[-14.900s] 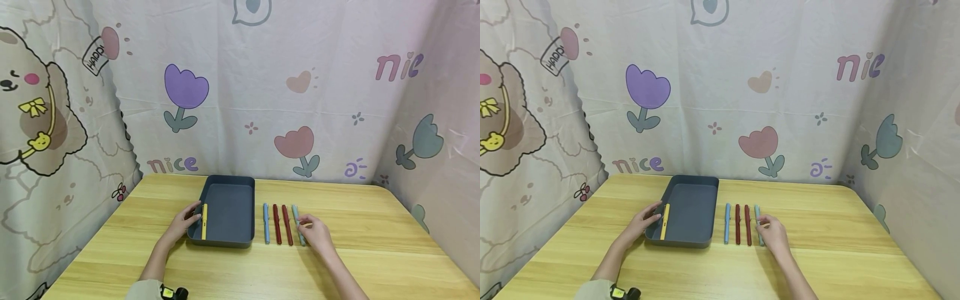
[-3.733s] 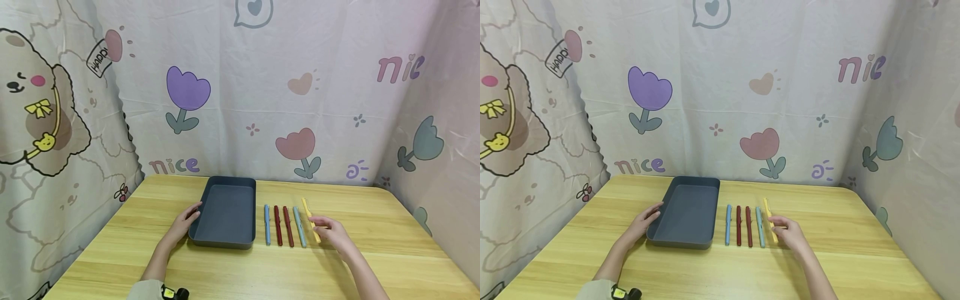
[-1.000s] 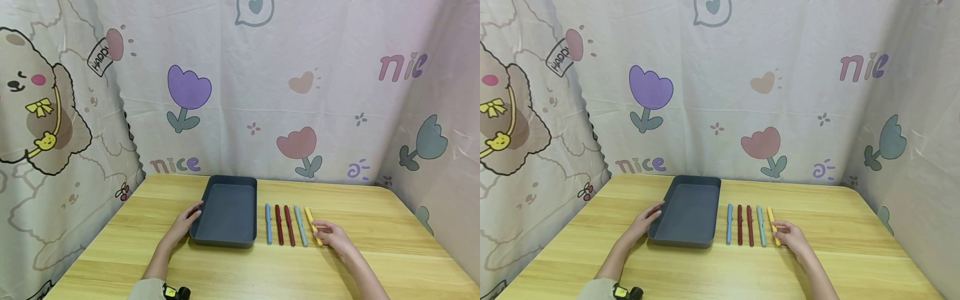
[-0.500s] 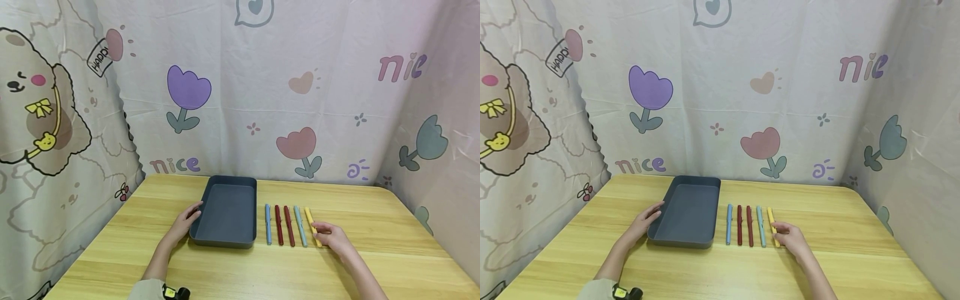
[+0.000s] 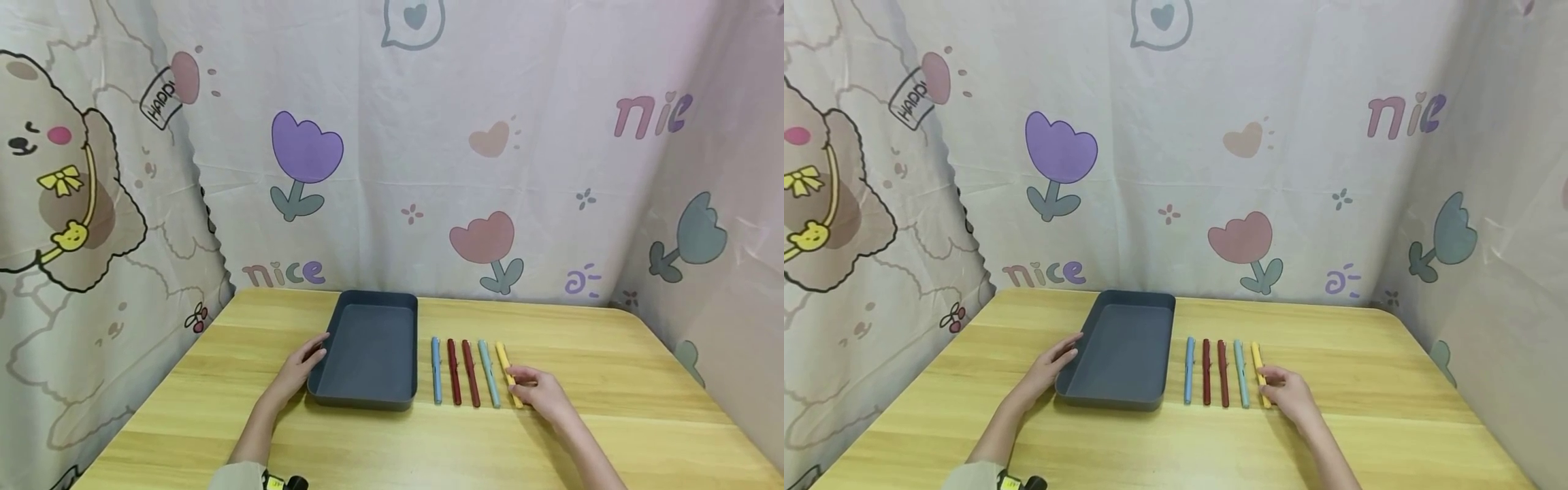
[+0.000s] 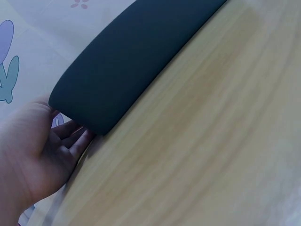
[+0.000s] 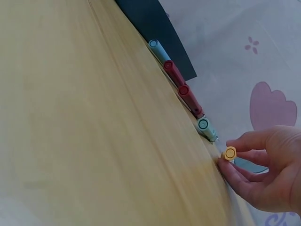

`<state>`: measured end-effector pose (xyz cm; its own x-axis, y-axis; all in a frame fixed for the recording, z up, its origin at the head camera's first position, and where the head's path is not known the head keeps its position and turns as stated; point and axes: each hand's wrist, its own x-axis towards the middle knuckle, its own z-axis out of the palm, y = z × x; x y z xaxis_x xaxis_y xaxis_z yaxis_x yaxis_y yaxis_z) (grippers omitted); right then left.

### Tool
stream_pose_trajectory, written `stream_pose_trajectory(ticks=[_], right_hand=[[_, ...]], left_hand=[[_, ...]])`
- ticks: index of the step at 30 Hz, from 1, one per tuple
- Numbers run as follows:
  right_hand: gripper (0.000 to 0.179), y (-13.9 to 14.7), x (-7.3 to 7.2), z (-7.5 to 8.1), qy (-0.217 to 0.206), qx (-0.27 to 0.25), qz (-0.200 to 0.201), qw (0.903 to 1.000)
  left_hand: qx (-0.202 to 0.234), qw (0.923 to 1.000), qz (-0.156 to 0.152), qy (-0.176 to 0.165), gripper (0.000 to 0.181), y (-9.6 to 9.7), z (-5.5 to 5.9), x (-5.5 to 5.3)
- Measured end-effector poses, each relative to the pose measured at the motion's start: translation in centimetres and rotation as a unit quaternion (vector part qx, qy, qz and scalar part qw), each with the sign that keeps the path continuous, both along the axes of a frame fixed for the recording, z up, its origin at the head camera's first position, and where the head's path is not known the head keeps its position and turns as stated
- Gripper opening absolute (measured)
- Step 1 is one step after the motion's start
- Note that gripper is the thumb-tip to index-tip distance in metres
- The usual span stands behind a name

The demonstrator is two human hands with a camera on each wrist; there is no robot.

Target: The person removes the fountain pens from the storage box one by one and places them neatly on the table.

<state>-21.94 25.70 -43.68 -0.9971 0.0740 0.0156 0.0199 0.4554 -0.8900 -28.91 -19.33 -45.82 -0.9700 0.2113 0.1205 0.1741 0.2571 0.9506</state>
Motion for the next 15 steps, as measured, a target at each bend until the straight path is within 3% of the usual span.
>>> stream_pose_trajectory(ticks=[15], right_hand=[[0.036,-0.39,0.01,-0.03,0.02,0.062,-0.009,0.9978]], left_hand=[[-0.001,1.0,0.001,0.004,0.05,0.05,0.26,0.32]])
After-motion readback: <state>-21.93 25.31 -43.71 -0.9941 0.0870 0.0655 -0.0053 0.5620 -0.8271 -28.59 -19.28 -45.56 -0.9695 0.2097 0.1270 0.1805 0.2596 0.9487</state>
